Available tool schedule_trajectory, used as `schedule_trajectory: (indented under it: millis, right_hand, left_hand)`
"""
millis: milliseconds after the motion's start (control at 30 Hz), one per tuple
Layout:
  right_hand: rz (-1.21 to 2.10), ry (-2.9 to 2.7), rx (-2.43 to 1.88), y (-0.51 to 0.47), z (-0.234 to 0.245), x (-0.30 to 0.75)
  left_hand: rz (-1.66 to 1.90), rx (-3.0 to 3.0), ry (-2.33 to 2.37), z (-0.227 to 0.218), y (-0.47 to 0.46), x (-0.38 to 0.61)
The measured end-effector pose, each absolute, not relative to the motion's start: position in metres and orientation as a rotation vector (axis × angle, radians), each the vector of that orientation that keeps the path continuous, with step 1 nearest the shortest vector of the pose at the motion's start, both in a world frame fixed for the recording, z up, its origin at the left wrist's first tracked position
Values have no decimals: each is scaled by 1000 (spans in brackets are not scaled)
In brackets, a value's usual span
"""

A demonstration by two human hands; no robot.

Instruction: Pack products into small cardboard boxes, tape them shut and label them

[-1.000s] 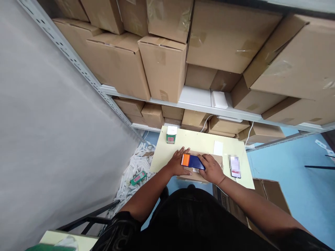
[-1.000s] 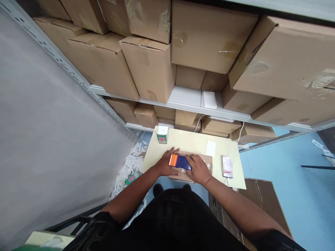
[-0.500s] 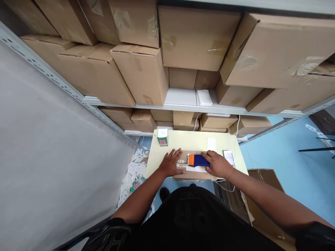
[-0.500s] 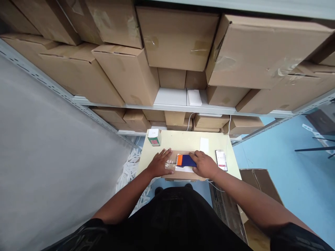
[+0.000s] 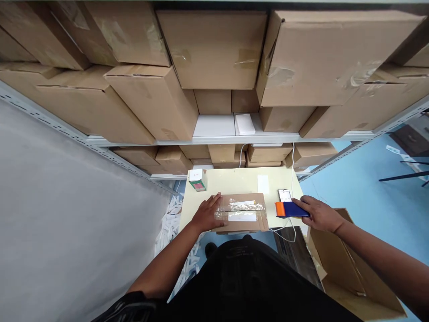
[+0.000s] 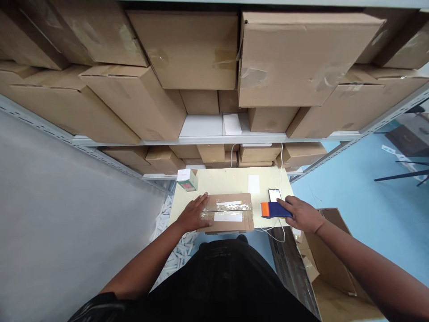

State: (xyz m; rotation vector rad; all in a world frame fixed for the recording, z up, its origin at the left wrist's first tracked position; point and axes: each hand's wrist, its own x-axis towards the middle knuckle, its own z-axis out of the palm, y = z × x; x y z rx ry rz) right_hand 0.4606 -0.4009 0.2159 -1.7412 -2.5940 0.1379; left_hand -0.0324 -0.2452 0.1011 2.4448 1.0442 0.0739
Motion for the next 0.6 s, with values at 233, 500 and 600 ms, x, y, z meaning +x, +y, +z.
schedule_trajectory:
  millis: [233, 500, 600]
  right_hand:
    - [285, -2700, -1812, -372, 175, 463]
    - [646, -2628, -2051, -348, 138, 389]
    - [691, -2316, -2322, -365, 141, 398]
  left_hand:
    - [102, 2464, 1057, 99, -247, -32]
    - [129, 2419, 1039, 101, -246, -35]
    - [204, 2412, 1015, 100, -247, -36]
